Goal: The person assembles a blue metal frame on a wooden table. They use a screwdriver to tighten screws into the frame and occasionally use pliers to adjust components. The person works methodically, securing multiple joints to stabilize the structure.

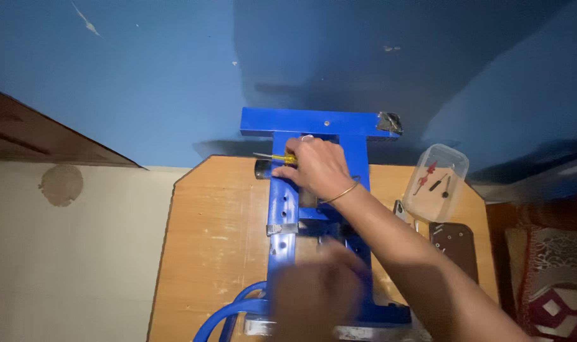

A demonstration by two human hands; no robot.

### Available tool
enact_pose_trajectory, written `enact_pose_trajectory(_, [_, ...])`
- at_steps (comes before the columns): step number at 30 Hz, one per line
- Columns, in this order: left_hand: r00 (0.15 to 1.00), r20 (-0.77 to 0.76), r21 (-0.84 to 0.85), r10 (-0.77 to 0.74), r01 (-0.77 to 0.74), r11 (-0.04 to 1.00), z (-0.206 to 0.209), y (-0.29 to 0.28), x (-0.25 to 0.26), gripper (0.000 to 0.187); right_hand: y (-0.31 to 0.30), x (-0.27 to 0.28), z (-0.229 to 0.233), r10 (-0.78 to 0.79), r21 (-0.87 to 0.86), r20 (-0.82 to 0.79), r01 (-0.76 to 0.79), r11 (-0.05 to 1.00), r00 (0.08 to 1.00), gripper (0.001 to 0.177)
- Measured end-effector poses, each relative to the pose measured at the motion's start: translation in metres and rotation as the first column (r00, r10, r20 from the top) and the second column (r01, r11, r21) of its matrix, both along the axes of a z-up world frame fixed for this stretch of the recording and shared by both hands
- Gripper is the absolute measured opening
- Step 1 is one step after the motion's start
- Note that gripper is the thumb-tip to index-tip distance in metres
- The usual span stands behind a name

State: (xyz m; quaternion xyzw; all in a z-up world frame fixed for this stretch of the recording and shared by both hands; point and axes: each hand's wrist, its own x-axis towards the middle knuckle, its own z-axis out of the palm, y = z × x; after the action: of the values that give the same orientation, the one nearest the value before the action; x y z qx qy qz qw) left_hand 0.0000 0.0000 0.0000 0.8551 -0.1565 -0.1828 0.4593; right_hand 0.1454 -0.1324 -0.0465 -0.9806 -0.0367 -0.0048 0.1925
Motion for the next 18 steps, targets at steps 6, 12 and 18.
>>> enact_pose_trajectory(6, [0.805,0.549,-0.031,0.224,-0.248,0.968,-0.063,0.018,0.106,0.062,0.002,-0.004,-0.009,-0.033,0.115,0.09,0.022,0.993,0.995,0.024])
enact_pose_trajectory(12, [0.949,0.236,0.085,0.21,-0.236,0.968,-0.074,0.006,0.139,0.049,-0.014,0.002,-0.02,-0.143,0.336,-0.089,0.165,0.927,0.986,0.032])
enact_pose_trajectory(18, [0.834,0.55,0.207,0.043,-0.186,0.961,-0.089,0.004,0.152,0.02,-0.027,0.0,-0.035,-0.197,0.464,-0.042,0.194,0.864,0.979,0.032])
